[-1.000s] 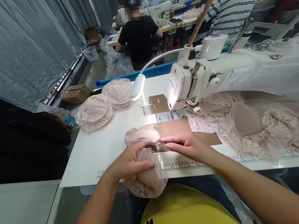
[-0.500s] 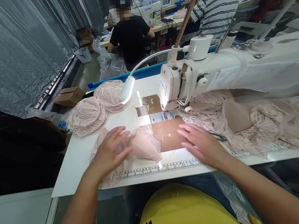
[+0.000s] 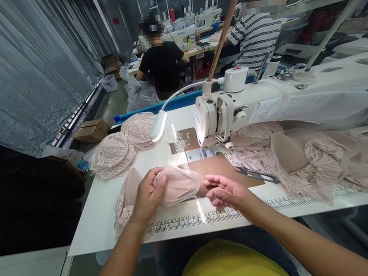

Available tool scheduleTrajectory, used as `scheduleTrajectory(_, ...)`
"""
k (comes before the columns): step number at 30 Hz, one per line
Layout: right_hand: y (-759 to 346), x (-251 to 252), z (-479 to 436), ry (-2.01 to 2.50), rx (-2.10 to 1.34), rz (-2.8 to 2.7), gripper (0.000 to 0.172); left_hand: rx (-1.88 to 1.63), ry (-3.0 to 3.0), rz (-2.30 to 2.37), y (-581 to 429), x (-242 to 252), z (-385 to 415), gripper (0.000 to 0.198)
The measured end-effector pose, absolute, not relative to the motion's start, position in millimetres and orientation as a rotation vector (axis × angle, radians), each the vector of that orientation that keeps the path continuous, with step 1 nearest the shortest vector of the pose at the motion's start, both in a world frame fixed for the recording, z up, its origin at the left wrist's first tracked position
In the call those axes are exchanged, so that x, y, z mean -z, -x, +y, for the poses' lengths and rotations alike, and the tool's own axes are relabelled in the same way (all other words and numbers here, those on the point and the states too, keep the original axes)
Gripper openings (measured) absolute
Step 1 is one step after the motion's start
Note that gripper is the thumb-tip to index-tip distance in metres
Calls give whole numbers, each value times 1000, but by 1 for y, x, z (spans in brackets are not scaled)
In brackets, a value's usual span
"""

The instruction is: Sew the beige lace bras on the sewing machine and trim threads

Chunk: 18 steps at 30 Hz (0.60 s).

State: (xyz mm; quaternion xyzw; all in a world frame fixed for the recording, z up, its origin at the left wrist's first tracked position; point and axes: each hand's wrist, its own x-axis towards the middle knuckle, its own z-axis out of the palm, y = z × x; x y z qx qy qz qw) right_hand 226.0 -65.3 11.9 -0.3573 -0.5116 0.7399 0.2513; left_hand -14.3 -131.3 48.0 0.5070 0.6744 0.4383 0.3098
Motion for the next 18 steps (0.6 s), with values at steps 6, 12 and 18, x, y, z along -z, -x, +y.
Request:
scheduleTrajectory(6, -186, -25, -79, 586, -2165, -1168, 50, -1229, -1255, 1605, -23, -54, -143, 40)
scheduleTrajectory(12, -210, -33, -77, 629, -2080, -1027, 43, -1092, -1531, 2042, 2, -38, -172, 43)
scheduleTrajectory(18, -320, -76, -68, 727, -1750, -1549, 45, -591, -1925, 2466, 89, 5, -197, 45)
